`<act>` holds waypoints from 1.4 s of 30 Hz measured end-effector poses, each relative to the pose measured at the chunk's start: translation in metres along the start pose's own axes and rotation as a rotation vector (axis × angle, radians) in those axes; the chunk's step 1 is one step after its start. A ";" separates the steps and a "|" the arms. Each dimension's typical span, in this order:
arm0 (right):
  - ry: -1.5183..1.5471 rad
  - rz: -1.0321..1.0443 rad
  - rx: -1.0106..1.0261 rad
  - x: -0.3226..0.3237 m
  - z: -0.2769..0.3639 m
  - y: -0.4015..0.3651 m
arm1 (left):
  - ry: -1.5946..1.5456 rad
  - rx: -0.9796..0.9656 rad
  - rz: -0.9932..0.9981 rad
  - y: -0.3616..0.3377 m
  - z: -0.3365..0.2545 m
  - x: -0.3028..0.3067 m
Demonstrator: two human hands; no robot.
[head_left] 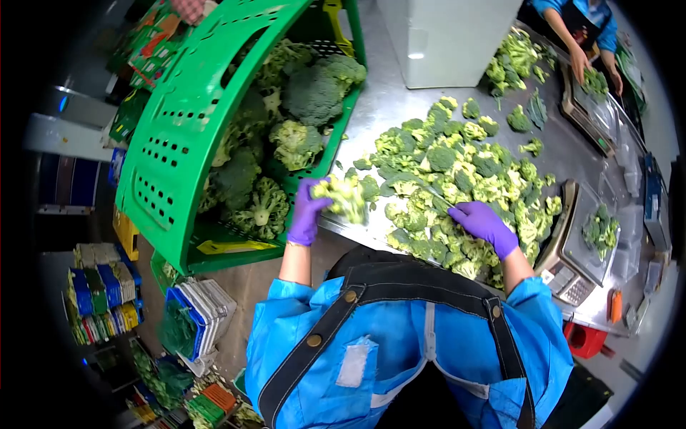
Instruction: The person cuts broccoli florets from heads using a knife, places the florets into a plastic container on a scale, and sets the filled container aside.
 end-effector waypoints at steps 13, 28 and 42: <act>0.485 -0.163 -0.004 -0.024 -0.012 -0.016 | 0.562 -0.559 -0.878 0.047 -0.069 0.062; 0.855 -0.239 -0.092 -0.035 -0.027 -0.019 | 0.011 0.250 0.231 0.029 0.100 -0.122; 0.926 -0.215 -0.044 -0.045 -0.012 -0.015 | 1.103 -0.337 0.300 0.037 0.070 -0.155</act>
Point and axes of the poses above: each hand's wrist, its own y-axis towards the middle knuckle, its own x-axis out of the back of the hand, z = x × y, the point moved 9 cm from there along y, towards the middle knuckle, and after that the axes turned 5 degrees about -x, right-handed, at the moved point
